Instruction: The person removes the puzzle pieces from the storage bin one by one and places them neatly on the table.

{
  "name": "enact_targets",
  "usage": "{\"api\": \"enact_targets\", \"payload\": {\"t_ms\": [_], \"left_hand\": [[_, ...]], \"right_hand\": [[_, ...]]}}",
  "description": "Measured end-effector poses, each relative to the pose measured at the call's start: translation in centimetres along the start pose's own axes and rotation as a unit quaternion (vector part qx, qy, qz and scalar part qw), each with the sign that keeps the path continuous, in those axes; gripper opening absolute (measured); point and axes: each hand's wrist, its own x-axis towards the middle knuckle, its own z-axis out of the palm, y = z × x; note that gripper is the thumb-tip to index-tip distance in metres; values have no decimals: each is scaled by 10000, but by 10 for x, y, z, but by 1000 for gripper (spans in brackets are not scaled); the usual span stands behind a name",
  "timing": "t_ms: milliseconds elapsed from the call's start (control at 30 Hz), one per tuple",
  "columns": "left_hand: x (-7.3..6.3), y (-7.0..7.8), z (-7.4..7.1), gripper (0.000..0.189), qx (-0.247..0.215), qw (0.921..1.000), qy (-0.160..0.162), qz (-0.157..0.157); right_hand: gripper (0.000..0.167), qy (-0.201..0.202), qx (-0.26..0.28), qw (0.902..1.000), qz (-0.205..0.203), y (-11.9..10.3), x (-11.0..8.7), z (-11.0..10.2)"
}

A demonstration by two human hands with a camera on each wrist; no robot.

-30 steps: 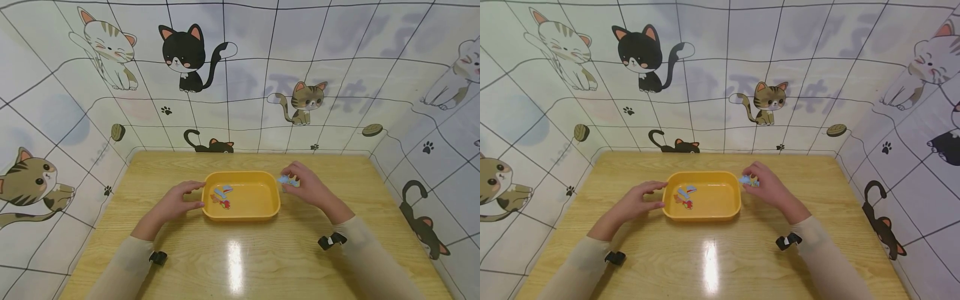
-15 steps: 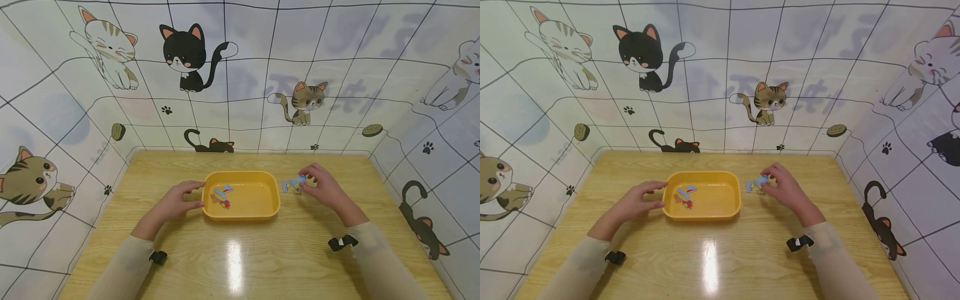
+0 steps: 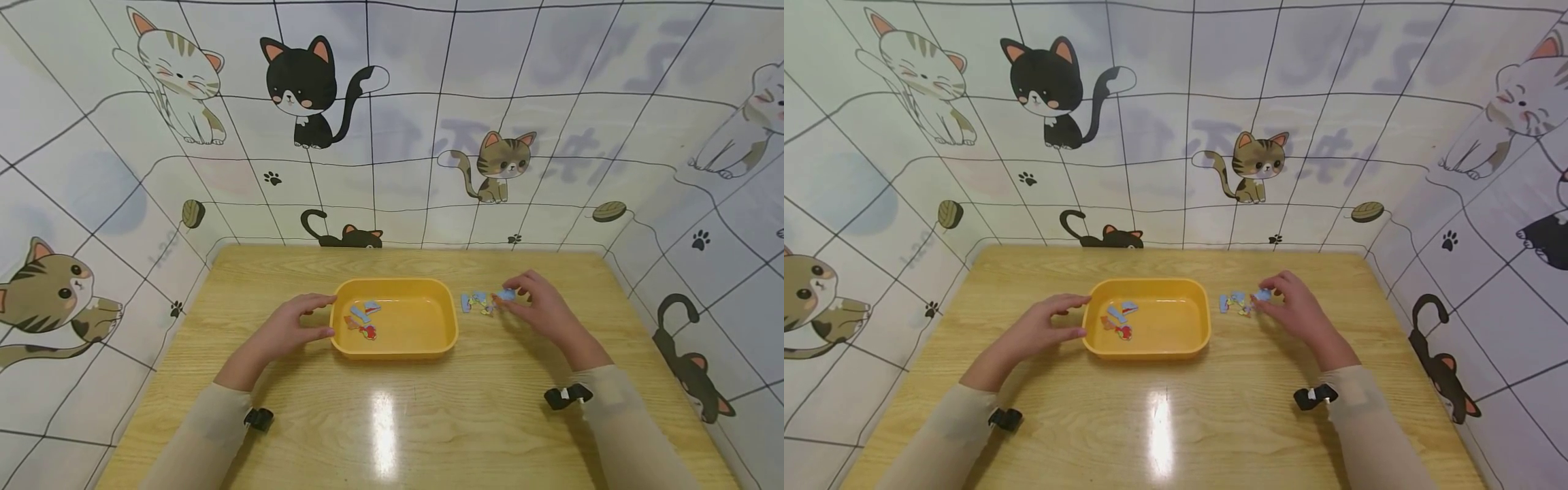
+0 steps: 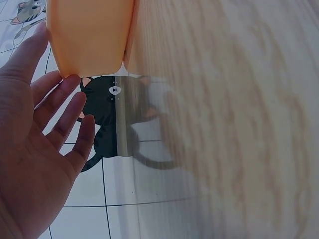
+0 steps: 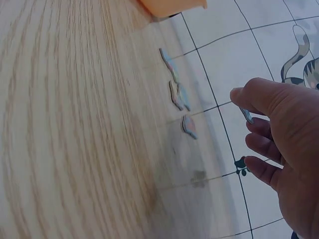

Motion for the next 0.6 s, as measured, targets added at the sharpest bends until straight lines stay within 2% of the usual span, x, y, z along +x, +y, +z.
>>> {"api": "enact_targets", "payload": {"t_ms": [267,600], "left_hand": [[0,1,0,70,13,10000,-20,-44],[-1,2,-1,71,5,10000,-31,-76]], "right_hand": [[29,-190,31,9994,270,15,-3,-2],[31,-434,90,9973,581,32,-2,5]]}}
